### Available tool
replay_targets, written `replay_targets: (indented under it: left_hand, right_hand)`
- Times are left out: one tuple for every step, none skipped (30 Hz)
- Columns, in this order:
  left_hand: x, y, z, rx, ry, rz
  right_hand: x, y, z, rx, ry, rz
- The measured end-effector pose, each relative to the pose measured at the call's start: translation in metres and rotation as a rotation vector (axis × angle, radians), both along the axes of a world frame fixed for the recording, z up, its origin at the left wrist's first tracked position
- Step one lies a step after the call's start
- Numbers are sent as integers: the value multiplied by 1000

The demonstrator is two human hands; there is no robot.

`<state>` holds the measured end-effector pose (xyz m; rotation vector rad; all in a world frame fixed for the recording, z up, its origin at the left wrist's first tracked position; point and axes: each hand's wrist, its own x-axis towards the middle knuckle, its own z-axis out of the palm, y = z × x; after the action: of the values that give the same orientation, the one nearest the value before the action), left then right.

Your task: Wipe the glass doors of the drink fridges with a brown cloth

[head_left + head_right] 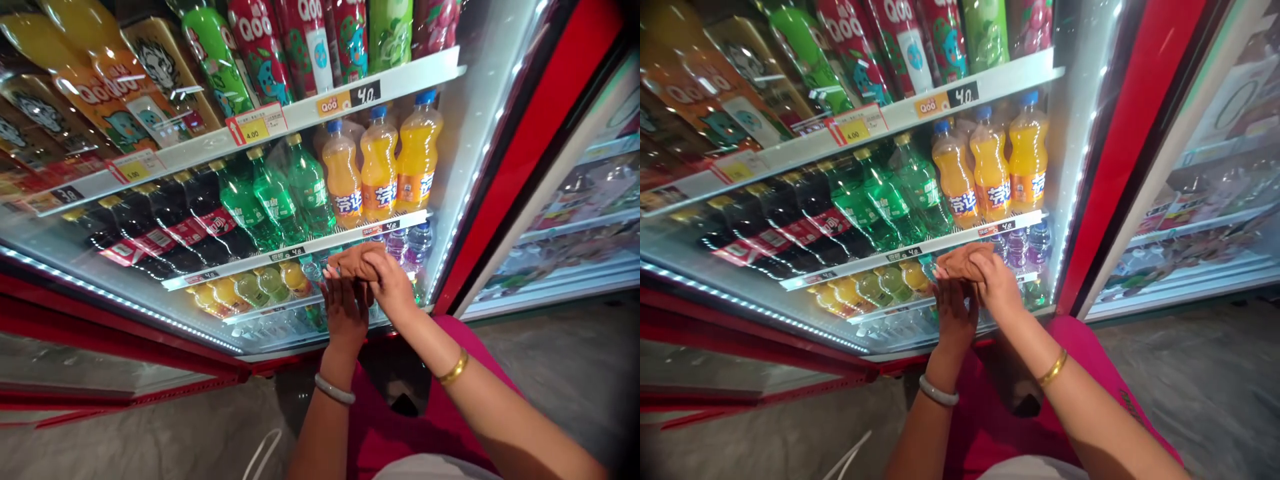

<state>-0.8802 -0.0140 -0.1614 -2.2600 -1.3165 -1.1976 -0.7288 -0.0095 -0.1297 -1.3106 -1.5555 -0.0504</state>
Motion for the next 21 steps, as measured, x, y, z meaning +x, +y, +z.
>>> replay_targets:
  left_hand:
    - [2, 0, 2, 5, -3, 5]
    - [3, -1, 3, -1, 1, 11]
    - [4, -3, 3, -9, -1, 25]
    - [5, -6, 4, -16, -5, 38]
    - [6, -9, 3, -9, -21, 47]
    - [7, -12, 3, 10, -51, 59]
    - [8, -15, 3, 25, -65, 53]
    - [10, -16, 4, 51, -64, 33]
    - [11, -16, 6, 83, -40, -2]
    - [13, -13, 10, 119, 4, -43]
    - [15, -9, 15, 157, 60, -82]
    - [17, -3, 23, 189, 117, -105]
    - [19, 4, 32, 215, 163, -111]
    - [21, 11, 43, 226, 196, -103]
    - [23, 19, 54, 233, 211, -87]
    - [25, 26, 66, 237, 211, -70]
    - [27, 32, 78, 242, 208, -66]
    - [29, 37, 90, 245, 200, -71]
    - [32, 40, 100, 242, 195, -87]
    - [35, 43, 110, 241, 190, -106]
    - [39, 45, 117, 254, 177, -128]
  right_hand:
    - [-4, -2, -1, -25, -15, 18]
    - [-6, -4, -3, -39, -27, 29]
    - [-6, -6, -6, -44, -32, 35]
    - [-5, -8, -9, -38, -21, 35]
    - [-3, -9, -10, -30, 5, 28]
    - [0, -9, -9, -26, 44, 19]
    - [3, -8, -6, -25, 90, 13]
    - [6, -8, -1, -25, 138, 13]
    - [7, -7, 7, -27, 183, 23]
    - [8, -6, 16, -34, 227, 40]
    - [8, -5, 25, -51, 273, 62]
    - [8, -4, 35, -77, 324, 83]
    - [8, -2, 43, -107, 376, 105]
    - [8, -1, 51, -132, 424, 131]
    - [10, 0, 58, -146, 463, 163]
    - [13, 1, 64, -146, 492, 204]
    - [18, 1, 70, -136, 506, 252]
    - [25, 0, 76, -119, 501, 298]
    - [32, -2, 84, -103, 474, 322]
    - [42, -5, 92, -91, 421, 314]
    - [51, -9, 101, -76, 347, 268]
